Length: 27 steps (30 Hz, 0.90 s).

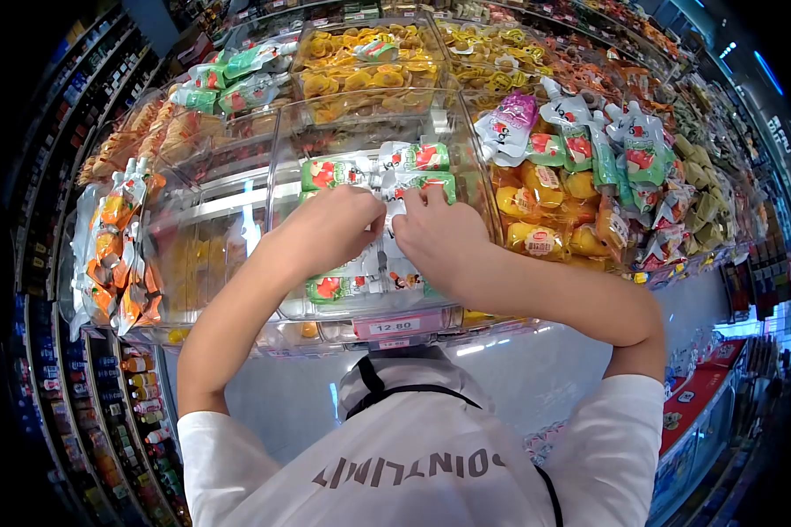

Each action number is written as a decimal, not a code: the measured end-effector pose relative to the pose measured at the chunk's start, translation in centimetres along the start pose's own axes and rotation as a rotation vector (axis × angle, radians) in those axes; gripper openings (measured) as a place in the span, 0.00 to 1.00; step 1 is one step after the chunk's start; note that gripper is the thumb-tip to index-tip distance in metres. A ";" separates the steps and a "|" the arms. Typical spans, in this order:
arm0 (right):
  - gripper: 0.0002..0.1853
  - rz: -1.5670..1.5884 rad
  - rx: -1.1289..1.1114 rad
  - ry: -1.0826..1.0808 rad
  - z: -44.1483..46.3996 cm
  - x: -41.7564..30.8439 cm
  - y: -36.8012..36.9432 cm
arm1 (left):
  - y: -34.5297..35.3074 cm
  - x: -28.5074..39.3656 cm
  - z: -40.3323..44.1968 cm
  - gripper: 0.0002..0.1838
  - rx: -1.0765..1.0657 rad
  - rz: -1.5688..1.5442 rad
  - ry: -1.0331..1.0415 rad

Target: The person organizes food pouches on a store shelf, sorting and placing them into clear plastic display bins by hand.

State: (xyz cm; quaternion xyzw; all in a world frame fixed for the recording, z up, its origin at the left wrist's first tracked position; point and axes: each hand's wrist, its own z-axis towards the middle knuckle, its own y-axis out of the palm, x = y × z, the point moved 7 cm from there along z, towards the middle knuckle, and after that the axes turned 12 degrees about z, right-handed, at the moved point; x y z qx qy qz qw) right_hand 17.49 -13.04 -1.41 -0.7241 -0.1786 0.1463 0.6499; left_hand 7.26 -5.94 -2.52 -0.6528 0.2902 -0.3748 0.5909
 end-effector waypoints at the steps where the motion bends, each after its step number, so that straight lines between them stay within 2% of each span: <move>1: 0.15 -0.015 0.016 -0.005 -0.2 0.0 -0.2 | 0.0 0.2 0.0 0.04 -0.019 0.011 0.005; 5: 0.12 0.241 0.233 0.002 -0.8 2.8 -5.3 | -0.3 0.6 -0.1 0.05 -0.007 0.020 0.055; 9: 0.14 0.166 0.521 0.301 -2.9 10.3 -11.6 | -2.9 1.4 0.1 0.08 0.160 -0.065 0.007; 11: 0.16 -0.006 0.568 0.460 -4.0 15.7 -11.8 | -3.9 1.7 0.2 0.11 0.255 -0.118 0.011; 14: 0.20 -0.107 0.419 0.681 -4.9 21.5 -11.5 | -5.2 2.5 0.0 0.11 0.368 -0.152 0.061; 17: 0.29 0.084 0.123 0.784 -4.2 25.5 -9.0 | -5.8 3.1 -0.3 0.10 0.446 -0.172 0.129; 18: 0.30 0.135 0.083 0.760 -3.6 25.9 -8.7 | -5.9 3.3 -0.3 0.10 0.453 -0.161 0.140; 27: 0.28 0.112 0.254 0.697 -4.5 25.3 -8.9 | -8.4 5.6 -0.3 0.11 0.597 -0.024 0.233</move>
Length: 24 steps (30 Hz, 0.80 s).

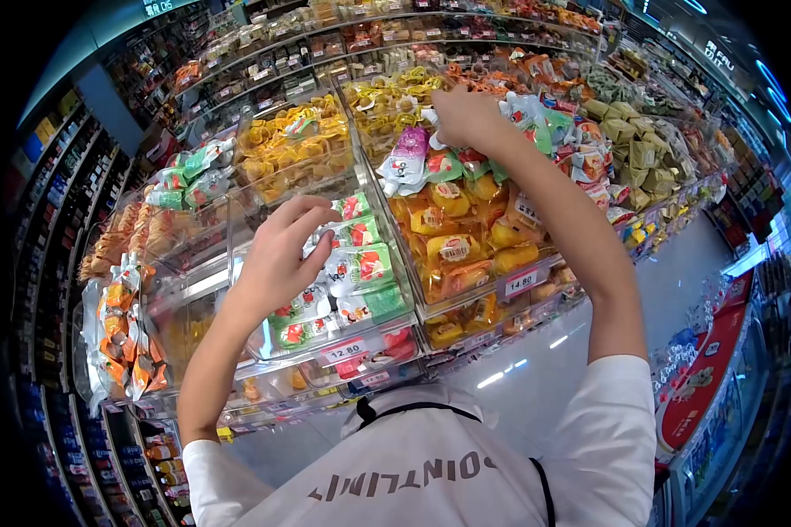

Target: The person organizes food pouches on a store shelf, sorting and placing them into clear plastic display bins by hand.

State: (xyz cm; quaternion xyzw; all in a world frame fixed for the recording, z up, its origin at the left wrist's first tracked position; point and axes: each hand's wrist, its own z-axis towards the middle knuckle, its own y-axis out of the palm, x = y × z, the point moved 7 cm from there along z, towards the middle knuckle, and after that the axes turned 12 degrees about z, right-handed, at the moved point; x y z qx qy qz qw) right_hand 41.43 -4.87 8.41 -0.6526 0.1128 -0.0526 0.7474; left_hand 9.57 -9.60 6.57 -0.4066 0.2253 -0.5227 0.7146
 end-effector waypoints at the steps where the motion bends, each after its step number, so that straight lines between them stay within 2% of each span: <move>1: 0.27 0.003 0.022 -0.013 0.1 0.2 0.1 | -0.3 0.5 0.3 0.11 -0.014 0.010 0.011; 4: 0.27 0.005 0.029 -0.101 -0.9 -0.1 -0.2 | -1.3 2.4 1.1 0.11 -0.034 0.050 0.045; 7: 0.31 0.009 0.057 -0.111 -1.9 -0.9 -0.5 | -2.1 4.8 2.3 0.13 0.020 0.129 0.140; 10: 0.38 -0.119 0.077 -0.061 0.2 0.0 1.8 | -2.1 6.7 3.9 0.16 0.089 0.190 0.212; 13: 0.42 -0.087 0.051 0.020 0.7 -0.6 1.6 | -1.6 8.2 5.5 0.19 0.140 0.258 0.274; 19: 0.42 -0.110 0.111 0.009 -1.3 -3.0 0.9 | 0.6 7.3 7.8 0.18 0.042 0.298 0.204; 24: 0.38 0.057 0.070 -0.072 -2.5 -3.0 -0.2 | 2.3 5.3 8.1 0.19 -0.053 0.265 0.139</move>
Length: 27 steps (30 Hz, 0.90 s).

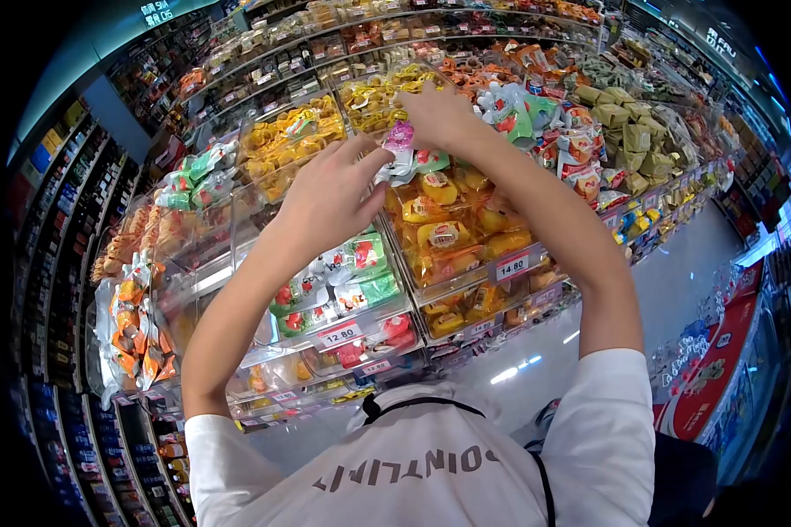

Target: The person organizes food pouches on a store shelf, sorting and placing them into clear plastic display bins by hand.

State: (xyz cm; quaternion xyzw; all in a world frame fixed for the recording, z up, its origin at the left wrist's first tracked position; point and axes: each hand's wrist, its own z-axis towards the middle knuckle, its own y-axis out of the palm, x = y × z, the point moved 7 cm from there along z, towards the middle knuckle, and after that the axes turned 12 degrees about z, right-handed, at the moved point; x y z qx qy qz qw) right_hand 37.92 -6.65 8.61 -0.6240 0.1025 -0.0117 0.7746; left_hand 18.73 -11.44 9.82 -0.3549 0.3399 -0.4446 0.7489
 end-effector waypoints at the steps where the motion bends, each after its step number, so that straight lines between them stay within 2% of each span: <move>1: 0.36 0.023 0.011 -0.018 -0.1 0.1 -0.2 | 0.4 -0.2 0.1 0.19 -0.033 -0.013 -0.013; 5: 0.25 0.163 0.117 -0.137 0.7 2.1 0.7 | 1.6 -0.1 1.0 0.22 -0.107 -0.091 -0.065; 8: 0.19 0.187 0.115 -0.125 -1.1 1.0 -1.4 | 2.2 0.5 1.8 0.24 -0.130 -0.105 -0.081; 11: 0.18 0.193 0.263 -0.140 -2.2 0.9 -3.1 | 2.3 0.7 2.3 0.30 -0.055 -0.146 -0.119; 14: 0.17 0.289 0.556 -0.147 -4.5 0.2 -6.5 | 2.0 0.0 2.9 0.40 0.005 -0.311 -0.252; 15: 0.17 0.341 0.639 -0.183 -4.9 0.3 -7.3 | 1.9 -0.3 3.2 0.46 0.008 -0.338 -0.259; 17: 0.19 0.450 0.807 -0.261 -5.7 0.5 -8.8 | 1.2 -0.7 3.5 0.48 0.097 -0.325 -0.263; 20: 0.15 0.879 0.692 -0.084 -6.3 -0.1 -10.4 | 1.1 -1.4 3.3 0.53 0.189 -0.355 -0.247; 21: 0.15 0.855 0.757 -0.141 -6.4 -0.5 -10.4 | 0.6 -1.3 3.2 0.53 0.197 -0.334 -0.249; 22: 0.16 0.924 0.721 -0.151 -6.1 -0.6 -9.8 | -0.1 -1.2 2.9 0.54 0.200 -0.309 -0.256; 23: 0.16 0.997 0.678 -0.161 -5.8 -0.7 -9.3 | -0.5 -1.3 2.7 0.54 0.115 -0.355 -0.341; 24: 0.17 1.074 0.631 -0.172 -5.3 -1.4 -8.6 | -1.1 -1.4 2.0 0.52 0.165 -0.271 -0.324; 25: 0.15 1.256 0.429 0.002 -5.6 -2.8 -8.1 | -1.5 -1.8 1.5 0.51 0.211 -0.186 -0.304; 26: 0.17 1.287 0.325 -0.051 -5.7 -4.0 -7.1 | -2.1 -2.1 0.8 0.49 0.257 -0.100 -0.278; 27: 0.19 1.313 0.224 -0.104 -5.7 -4.5 -6.2 | -2.6 -2.7 0.0 0.43 0.206 -0.114 -0.309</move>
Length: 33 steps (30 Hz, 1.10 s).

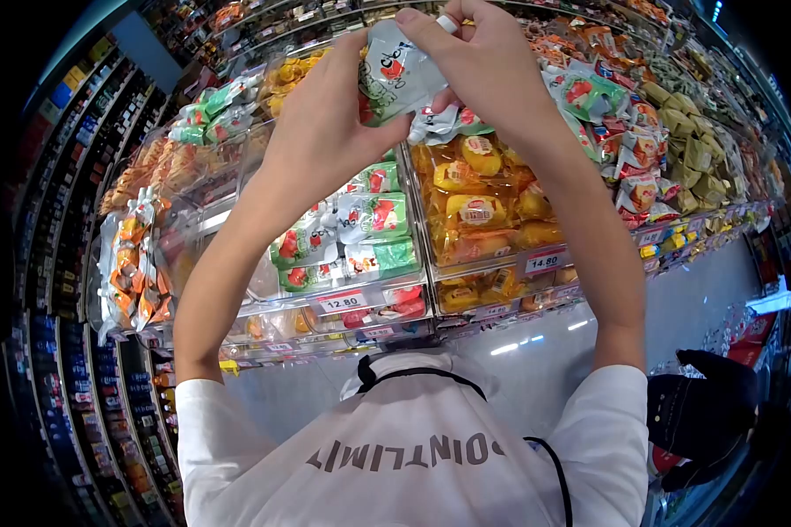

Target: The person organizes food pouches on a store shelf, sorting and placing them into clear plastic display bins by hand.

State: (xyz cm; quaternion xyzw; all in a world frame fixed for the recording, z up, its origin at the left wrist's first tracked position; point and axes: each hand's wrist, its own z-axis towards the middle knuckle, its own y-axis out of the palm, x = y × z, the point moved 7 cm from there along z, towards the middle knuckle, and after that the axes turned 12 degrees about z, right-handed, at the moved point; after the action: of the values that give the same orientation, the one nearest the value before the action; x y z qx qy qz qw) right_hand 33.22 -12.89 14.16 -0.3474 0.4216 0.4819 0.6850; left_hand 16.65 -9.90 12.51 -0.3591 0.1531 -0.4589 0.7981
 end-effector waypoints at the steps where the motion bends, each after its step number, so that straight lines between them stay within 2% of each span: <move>1: 0.22 0.030 -0.099 0.016 -0.4 0.4 1.0 | -0.8 -0.5 -0.6 0.41 -0.070 0.039 -0.015; 2: 0.24 0.076 -0.228 0.035 -1.3 0.2 2.5 | -1.8 -0.9 -1.5 0.40 -0.140 0.075 -0.028; 4: 0.23 0.014 -0.348 0.095 -2.3 1.4 4.6 | -3.0 -1.9 -3.6 0.36 -0.308 0.106 -0.050; 6: 0.24 -0.049 -0.536 0.196 -2.9 3.5 6.6 | -3.3 -3.5 -6.0 0.34 -0.591 0.093 -0.136; 7: 0.23 -0.188 -0.645 0.146 -3.3 3.8 7.8 | -3.3 -4.2 -7.4 0.33 -0.731 0.083 -0.179; 9: 0.21 -0.475 -0.858 0.037 -4.5 4.2 10.3 | -3.0 -5.1 -10.1 0.31 -0.907 0.116 -0.134; 13: 0.18 -0.687 -1.106 -0.082 -7.6 7.4 14.3 | -1.6 -5.7 -14.3 0.30 -1.158 0.198 -0.029; 16: 0.15 -0.976 -1.227 -0.052 -9.4 8.3 16.6 | -1.3 -6.3 -15.4 0.31 -1.163 0.184 -0.012; 20: 0.12 -1.075 -1.241 -0.213 -11.3 10.0 19.1 | -1.6 -6.9 -15.5 0.26 -1.071 0.162 0.006; 26: 0.07 -1.104 -1.302 -0.276 -12.9 12.5 20.1 | -0.3 -7.2 -16.8 0.18 -1.186 0.100 0.005; 29: 0.06 -1.043 -1.306 -0.281 -12.8 12.3 20.1 | 0.1 -6.8 -17.0 0.15 -1.043 0.199 0.028; 33: 0.09 -0.934 -1.198 -0.284 -12.2 11.1 18.8 | 1.1 -5.8 -17.5 0.15 -1.010 0.373 0.124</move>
State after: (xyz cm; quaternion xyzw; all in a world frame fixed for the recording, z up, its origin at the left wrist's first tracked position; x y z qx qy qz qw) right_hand 14.32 -14.03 -2.15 -0.7354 -0.1935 0.3289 0.5600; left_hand 4.19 -12.26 -0.92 -0.6370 0.4625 -0.1989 0.5837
